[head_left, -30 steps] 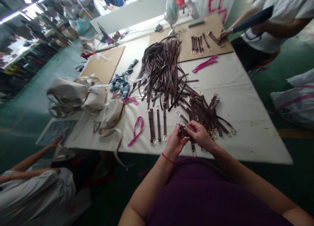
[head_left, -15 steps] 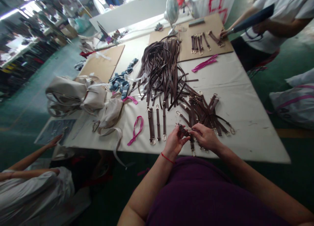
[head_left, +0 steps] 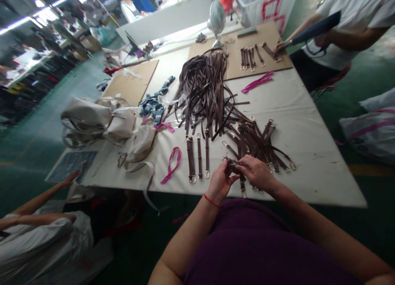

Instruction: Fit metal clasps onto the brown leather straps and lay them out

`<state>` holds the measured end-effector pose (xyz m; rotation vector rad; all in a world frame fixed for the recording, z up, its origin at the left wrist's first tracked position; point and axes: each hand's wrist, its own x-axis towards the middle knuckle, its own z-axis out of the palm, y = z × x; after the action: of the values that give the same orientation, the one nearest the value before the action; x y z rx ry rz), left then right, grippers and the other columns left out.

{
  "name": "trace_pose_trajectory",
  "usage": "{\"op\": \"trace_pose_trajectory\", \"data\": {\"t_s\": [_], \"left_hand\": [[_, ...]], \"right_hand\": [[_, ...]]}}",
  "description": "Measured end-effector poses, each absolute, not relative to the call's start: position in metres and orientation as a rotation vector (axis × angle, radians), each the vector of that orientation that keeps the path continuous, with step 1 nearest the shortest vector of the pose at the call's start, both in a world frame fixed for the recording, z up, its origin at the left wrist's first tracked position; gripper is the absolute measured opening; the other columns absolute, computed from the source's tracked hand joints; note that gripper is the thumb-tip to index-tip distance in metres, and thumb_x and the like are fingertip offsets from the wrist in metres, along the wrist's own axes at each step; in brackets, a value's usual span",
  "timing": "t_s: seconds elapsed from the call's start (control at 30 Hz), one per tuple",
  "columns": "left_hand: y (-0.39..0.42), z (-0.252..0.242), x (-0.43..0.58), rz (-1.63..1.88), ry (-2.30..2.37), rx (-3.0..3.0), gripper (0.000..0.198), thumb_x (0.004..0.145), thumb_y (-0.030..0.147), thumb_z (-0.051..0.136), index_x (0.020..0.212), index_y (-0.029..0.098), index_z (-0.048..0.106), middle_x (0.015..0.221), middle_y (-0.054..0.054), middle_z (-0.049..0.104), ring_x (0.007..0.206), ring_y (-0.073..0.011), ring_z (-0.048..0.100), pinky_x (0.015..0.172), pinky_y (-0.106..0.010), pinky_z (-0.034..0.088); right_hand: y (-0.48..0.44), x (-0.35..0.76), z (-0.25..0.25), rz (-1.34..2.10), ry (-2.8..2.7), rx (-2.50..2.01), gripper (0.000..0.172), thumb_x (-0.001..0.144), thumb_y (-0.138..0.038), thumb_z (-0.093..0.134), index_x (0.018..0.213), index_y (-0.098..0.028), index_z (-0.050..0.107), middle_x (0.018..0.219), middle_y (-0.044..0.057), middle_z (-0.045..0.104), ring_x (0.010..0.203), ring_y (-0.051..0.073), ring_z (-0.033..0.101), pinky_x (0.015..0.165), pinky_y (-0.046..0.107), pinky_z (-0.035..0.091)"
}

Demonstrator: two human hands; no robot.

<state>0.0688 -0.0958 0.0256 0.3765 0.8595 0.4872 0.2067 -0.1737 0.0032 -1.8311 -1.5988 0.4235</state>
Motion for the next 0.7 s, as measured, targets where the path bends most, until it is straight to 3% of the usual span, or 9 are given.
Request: {"op": "trace_pose_trajectory", "data": {"t_s": [0.5,0.6,0.7], "left_hand": [[-0.095,0.022,0.068,0.462,0.854,0.413,0.022,0.093,0.027,0.051,0.091,0.012,0.067,0.091,-0.007,0.066,0.077,-0.0128,0.061,0.058,-0.022,0.051],[-0.093,0.021,0.067,0.464,0.862,0.415,0.024,0.094,0.029,0.050,0.094,0.011,0.067,0.088,-0.007,0.066,0.078,-0.0138,0.062,0.058,-0.023,0.052],[-0.091,0.020,0.065,0.462,0.878,0.414,0.027,0.095,0.030,0.049,0.097,0.010,0.067,0.083,-0.008,0.065,0.076,-0.0137,0.063,0.059,-0.024,0.053]], "right_hand": [[-0.172,0.208,0.000,0.535,-1.518,-1.775,0.030,0.096,-0.040,0.044,0.078,-0.020,0.057,0.080,0.003,0.053,0.077,0.016,0.053,0.073,0.028,0.040],[-0.175,0.208,-0.003,0.797,-1.226,-1.644,0.037,0.094,-0.050,0.044,0.078,-0.020,0.055,0.070,0.000,0.048,0.066,0.014,0.048,0.062,0.026,0.038],[-0.178,0.207,-0.010,1.080,-0.782,-1.397,0.043,0.092,-0.060,0.042,0.082,-0.020,0.053,0.060,-0.006,0.035,0.050,0.010,0.033,0.047,0.023,0.028]]}}
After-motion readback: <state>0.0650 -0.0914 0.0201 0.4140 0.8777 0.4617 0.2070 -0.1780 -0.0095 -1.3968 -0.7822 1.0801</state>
